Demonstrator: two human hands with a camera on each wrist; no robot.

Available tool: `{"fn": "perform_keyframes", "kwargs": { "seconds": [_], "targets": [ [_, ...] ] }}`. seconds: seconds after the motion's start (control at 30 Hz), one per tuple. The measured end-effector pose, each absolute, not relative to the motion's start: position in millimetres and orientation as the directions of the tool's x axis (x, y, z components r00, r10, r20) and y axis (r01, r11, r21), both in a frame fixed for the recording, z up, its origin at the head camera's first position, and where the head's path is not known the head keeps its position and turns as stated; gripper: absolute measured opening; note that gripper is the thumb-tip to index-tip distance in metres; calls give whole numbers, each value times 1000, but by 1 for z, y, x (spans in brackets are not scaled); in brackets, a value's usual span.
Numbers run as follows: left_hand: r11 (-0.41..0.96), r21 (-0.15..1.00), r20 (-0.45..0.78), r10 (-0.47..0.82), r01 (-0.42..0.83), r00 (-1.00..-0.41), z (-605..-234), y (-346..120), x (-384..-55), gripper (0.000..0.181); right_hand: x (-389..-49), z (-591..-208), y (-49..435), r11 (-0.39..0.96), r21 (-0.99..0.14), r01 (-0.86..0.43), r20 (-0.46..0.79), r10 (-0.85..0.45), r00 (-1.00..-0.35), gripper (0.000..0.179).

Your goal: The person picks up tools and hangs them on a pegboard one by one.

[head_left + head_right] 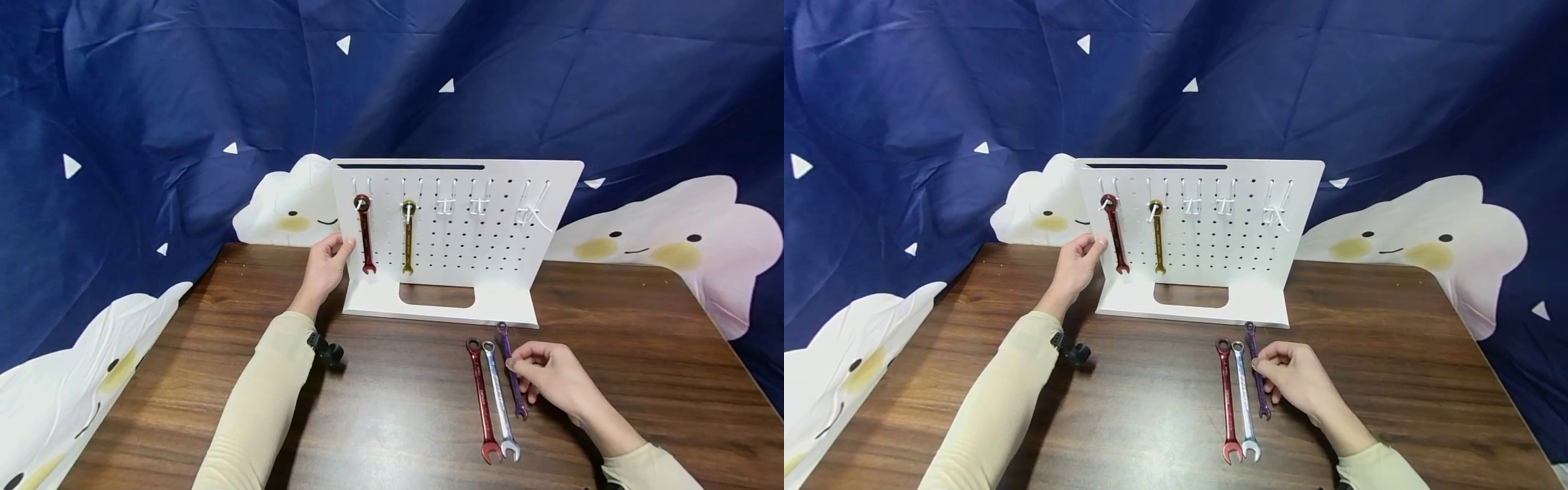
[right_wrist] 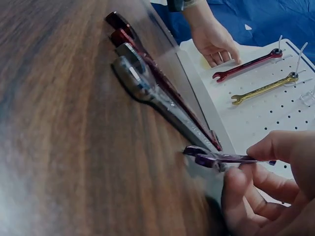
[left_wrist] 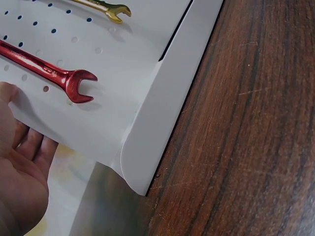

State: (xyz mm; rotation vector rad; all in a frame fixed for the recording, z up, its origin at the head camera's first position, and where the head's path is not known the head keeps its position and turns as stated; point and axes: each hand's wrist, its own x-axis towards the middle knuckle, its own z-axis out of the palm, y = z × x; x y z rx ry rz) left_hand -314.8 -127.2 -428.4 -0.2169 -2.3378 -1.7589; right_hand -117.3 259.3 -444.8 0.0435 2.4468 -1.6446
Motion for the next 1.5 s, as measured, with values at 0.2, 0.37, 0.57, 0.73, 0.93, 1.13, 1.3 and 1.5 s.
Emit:
{"fn": "perform_keyframes", "kwargs": {
  "seconds": [0.2, 0.37, 0.57, 0.73, 0.93, 1.13, 1.3, 1.5],
  "targets": [
    [271, 933, 247, -6, 236, -969, -429, -127, -315, 30, -118, -440, 258, 337, -937, 89, -129, -98, -987, 17],
    [277, 932, 246, -6, 235, -969, -427, -127, -313, 30, -119, -439, 257, 318, -946, 59, -89, -82, -993, 20],
    [283, 933, 238, -13, 224, -971, -428, -127, -314, 30, -121, -437, 255, 316, -948, 35, -58, -61, -996, 25],
    [286, 932, 240, -19, 225, -971, -429, -127, -315, 30, -124, -433, 251, 304, -953, 19, -40, -62, -997, 25],
    [285, 932, 239, -15, 225, -971, -429, -127, -315, 30, -130, -426, 242, 277, -961, 6, -25, -65, -998, 24],
    [283, 932, 243, -19, 228, -970, -428, -127, -314, 30, -139, -420, 235, 263, -965, 12, -34, -82, -996, 25],
    [289, 928, 251, -17, 236, -968, -428, -127, -315, 29, -146, -411, 231, 262, -965, -3, -17, -76, -997, 27],
    [284, 928, 256, -18, 240, -967, -428, -126, -315, 28, -152, -402, 228, 256, -966, -41, 19, -88, -996, 26]
  ]
}}
